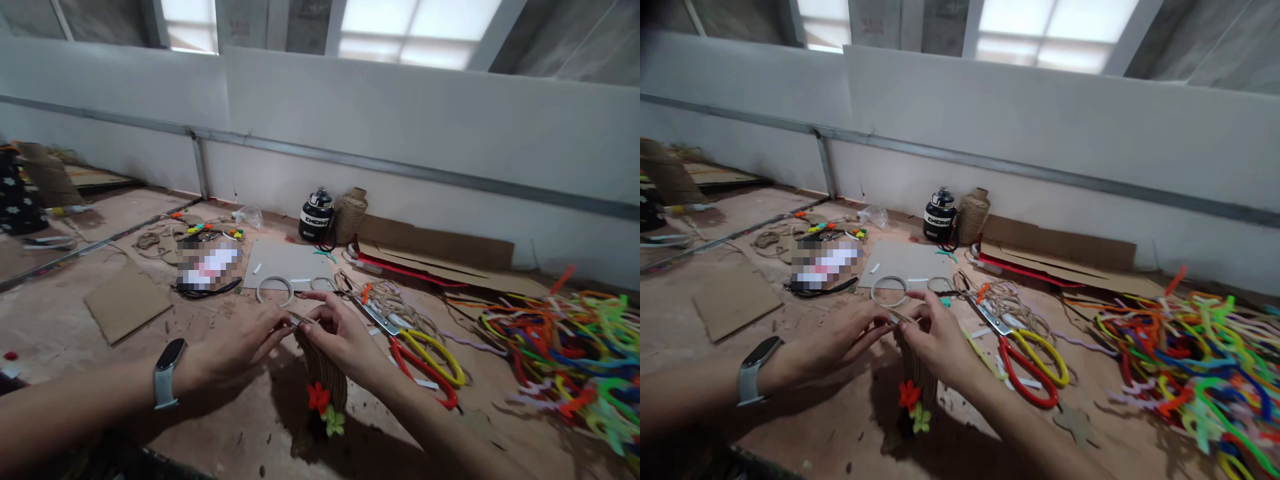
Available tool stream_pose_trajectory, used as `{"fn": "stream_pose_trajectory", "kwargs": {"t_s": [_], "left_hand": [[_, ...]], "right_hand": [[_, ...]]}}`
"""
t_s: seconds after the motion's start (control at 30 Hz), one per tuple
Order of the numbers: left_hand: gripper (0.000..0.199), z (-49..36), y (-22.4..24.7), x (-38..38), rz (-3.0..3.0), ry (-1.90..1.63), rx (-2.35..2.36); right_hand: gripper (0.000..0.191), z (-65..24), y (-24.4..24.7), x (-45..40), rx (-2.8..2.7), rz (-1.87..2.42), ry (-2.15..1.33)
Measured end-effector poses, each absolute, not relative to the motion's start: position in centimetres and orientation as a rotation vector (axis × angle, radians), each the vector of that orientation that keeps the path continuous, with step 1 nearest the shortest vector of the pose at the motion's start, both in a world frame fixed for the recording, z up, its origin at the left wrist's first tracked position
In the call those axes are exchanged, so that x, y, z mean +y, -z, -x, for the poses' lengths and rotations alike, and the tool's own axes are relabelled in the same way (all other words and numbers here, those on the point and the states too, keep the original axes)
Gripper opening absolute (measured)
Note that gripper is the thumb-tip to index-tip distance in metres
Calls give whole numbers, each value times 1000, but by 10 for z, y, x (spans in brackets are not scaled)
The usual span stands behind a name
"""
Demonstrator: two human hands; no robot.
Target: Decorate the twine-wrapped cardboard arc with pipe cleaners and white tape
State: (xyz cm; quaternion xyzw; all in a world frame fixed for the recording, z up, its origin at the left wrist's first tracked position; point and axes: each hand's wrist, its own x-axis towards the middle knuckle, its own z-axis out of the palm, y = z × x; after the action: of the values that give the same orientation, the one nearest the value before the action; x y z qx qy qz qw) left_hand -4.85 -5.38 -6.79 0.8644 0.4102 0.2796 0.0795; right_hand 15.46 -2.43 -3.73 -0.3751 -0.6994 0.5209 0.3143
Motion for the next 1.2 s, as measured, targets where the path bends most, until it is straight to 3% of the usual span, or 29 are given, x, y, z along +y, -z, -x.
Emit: {"fn": "stream_pose_trajectory", "kwargs": {"t_s": [0.33,0.73,0.97,1.2], "left_hand": [[21,21,48,-9,-2730,-590,1333],[26,8,36,21,-2687,-406,1377],[18,7,33,22,-2647,-368,1355],[14,10,19,24,-2512,-541,1301]], "right_hand": [[47,-162,23,9,-2113,1131,-652],[53,-162,11,26,-2284,1366,-270],[50,-161,14,22,-2319,1398,-263],[45,-166,7,22,-2217,1267,-496]]}}
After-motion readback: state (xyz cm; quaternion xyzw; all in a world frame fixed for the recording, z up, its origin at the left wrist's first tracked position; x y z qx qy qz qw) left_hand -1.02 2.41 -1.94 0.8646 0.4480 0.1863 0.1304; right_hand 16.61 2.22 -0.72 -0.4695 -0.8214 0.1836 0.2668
